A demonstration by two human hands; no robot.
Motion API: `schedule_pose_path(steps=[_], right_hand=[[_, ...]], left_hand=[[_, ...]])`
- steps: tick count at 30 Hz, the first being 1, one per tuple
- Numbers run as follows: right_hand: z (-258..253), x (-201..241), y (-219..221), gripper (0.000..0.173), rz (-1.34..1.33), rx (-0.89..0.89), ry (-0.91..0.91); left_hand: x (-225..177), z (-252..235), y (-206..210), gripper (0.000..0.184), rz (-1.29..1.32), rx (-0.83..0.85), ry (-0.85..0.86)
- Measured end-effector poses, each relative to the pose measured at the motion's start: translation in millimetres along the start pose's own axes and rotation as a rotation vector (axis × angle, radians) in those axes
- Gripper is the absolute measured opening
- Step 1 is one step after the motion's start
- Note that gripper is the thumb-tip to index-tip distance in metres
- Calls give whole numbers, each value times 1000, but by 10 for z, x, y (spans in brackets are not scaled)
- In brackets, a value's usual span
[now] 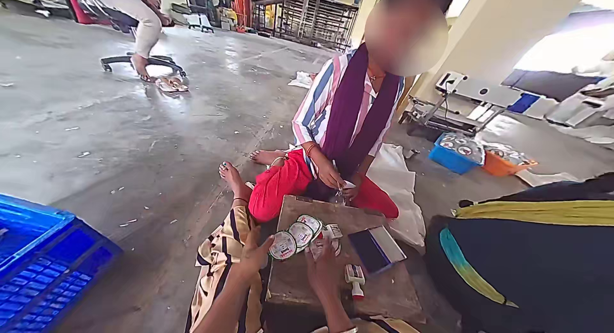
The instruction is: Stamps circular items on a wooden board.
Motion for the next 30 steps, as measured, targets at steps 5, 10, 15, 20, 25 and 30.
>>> schedule_pose_path(steps=[5,10,15,20,25,30], right_hand=[[-180,89,-417,68,3,-203,-118],[-845,-146,-367,68,365,351,-110],[-1023,-301,-411,66,383,531,-45],[-1198,-575,-687,67,457,428,107],[-1133,-248,-715,65,361,308,42],[-701,-123,-471,63,205,163,154]], left_hand=[[349,-110,269,62,58,16,-119],[294,-64,346,60,39,-27,-74],[193,58,460,63,90,-44,-27],[83,141,569,57,129,-75,55],[76,181,703,59,208,-73,50],[80,187,781,61,217,-54,59]])
Point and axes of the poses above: each hand's wrist, its own z-axis away from the middle knuckle, its own y-axis out of the palm, x = y × z, the point moved 10 cm from there along -z, towards the middle knuckle, and after that the axes turned 14 degrees about -y, right-handed, at the moved point
